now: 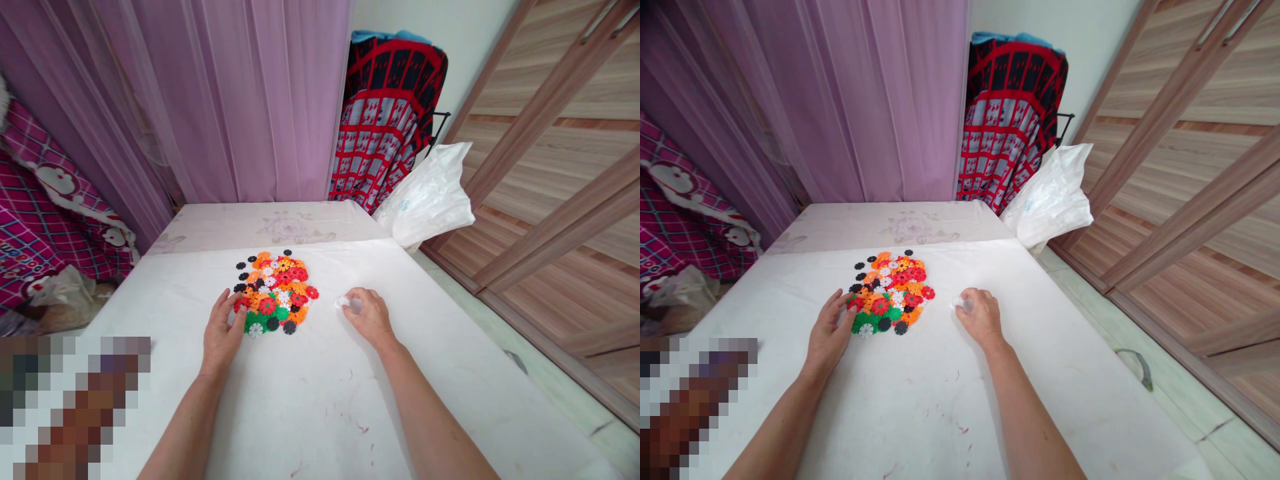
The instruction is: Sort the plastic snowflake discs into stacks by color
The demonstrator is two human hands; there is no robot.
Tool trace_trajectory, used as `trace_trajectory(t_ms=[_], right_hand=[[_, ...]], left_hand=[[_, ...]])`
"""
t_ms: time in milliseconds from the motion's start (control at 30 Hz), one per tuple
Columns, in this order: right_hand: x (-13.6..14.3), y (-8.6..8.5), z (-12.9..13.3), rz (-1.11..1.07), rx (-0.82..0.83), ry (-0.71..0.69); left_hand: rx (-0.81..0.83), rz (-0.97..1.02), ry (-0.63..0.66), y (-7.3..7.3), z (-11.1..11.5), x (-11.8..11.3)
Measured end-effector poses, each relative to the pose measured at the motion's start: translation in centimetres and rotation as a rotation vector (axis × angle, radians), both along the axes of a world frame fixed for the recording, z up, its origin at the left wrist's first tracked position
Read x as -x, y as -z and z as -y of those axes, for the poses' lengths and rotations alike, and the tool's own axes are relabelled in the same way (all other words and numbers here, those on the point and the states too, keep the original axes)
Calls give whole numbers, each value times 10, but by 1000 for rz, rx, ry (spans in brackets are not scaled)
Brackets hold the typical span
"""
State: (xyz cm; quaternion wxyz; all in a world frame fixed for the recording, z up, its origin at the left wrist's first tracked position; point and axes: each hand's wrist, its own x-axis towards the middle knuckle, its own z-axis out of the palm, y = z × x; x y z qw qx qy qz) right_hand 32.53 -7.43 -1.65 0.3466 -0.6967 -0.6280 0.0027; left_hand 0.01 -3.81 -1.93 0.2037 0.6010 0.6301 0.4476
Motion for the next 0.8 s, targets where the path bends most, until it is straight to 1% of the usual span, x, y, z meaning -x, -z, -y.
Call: trace_trajectory(t_ms=[167,500,667,800], right_hand=[[10,0,-3,44,-2,-25],[10,3,-2,89,12,-31],[16,-4,-5,101,20,-47],[32,-13,-21,97,100,-159]], left_hand=[[-2,-8,4,0,0,0],[25,9,-10,-3,1,-1],[17,14,-2,-1,1,-1],[15,17,-7,-2,0,-2]])
